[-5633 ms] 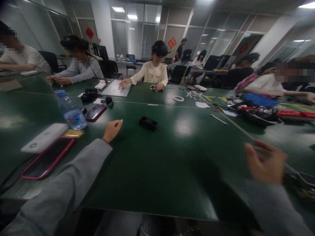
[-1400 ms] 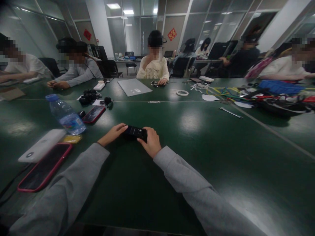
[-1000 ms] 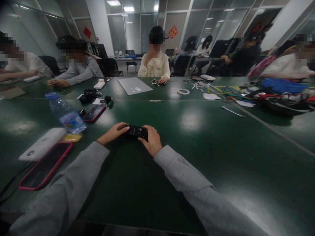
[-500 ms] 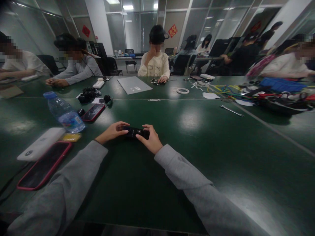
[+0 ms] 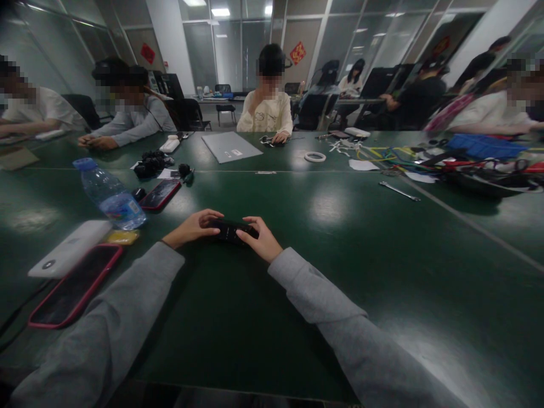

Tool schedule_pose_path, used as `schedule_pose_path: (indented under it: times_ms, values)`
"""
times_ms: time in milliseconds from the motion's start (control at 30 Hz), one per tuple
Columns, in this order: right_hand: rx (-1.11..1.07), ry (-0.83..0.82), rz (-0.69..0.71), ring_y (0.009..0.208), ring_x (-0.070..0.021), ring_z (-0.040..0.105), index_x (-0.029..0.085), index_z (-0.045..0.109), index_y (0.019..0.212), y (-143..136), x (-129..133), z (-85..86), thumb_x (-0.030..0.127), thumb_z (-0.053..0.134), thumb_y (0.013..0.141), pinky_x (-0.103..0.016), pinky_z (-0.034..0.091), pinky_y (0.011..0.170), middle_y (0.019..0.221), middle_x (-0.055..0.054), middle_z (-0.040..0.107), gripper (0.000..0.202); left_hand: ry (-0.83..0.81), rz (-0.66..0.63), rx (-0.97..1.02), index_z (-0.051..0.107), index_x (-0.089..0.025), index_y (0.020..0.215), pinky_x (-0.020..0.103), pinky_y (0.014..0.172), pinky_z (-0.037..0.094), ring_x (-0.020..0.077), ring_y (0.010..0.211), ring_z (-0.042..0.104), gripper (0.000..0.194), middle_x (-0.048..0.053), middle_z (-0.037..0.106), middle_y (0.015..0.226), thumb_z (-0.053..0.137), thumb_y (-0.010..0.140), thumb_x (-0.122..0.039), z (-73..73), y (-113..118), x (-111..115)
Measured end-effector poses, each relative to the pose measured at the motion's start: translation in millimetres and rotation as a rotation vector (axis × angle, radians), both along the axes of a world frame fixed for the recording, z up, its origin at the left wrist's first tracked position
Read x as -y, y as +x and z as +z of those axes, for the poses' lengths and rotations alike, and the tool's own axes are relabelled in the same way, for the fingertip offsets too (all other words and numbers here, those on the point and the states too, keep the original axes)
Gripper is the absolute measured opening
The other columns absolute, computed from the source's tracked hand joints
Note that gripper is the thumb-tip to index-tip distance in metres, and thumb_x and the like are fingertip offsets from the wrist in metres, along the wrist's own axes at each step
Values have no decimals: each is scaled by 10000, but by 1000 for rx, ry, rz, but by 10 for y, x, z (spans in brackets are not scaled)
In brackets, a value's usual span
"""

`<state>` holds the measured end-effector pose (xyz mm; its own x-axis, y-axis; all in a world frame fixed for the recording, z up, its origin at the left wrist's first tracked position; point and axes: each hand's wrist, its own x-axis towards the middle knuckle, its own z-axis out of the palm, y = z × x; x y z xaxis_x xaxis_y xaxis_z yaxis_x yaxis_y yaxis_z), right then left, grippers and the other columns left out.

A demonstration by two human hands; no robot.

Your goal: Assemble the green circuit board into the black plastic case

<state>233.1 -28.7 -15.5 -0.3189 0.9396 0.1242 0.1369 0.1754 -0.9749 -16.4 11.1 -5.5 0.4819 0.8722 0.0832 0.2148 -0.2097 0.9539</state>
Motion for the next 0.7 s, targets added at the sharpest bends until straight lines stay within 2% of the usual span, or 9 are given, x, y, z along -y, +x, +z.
schedule_pose_path:
  times_ms: [167,367,567,700]
  values:
    - [1,15,-9,915,-200,605,195,438,1168,-3,10,7,452,660,776,-399,475,854,1010,-71,613,519,7,12,8,576,-167,1116,408,947,444,197,1035,592,533,103,610,1128,784,643,-299,1,15,8]
    - [-13,31,-54,924,-213,603,194,453,1140,-22,15,14,467,666,758,-406,476,846,990,-76,615,515,17,21,-8,541,-174,1171,410,900,462,205,1013,600,580,110,610,1133,773,658,-311,34,30,30]
    - [-17,86,-37,984,-212,599,200,455,1150,6,2,2,429,686,755,-416,456,913,1060,-82,616,512,19,-35,-69,500,-198,1244,418,922,442,232,1095,571,680,122,585,1192,786,635,-298,55,-3,24]
    - [5,109,-27,1020,-213,592,204,460,1152,7,16,21,434,683,763,-423,446,943,1084,-80,612,504,12,-45,-88,500,-193,1245,424,911,446,233,1073,581,687,122,592,1174,783,630,-309,42,-8,8]
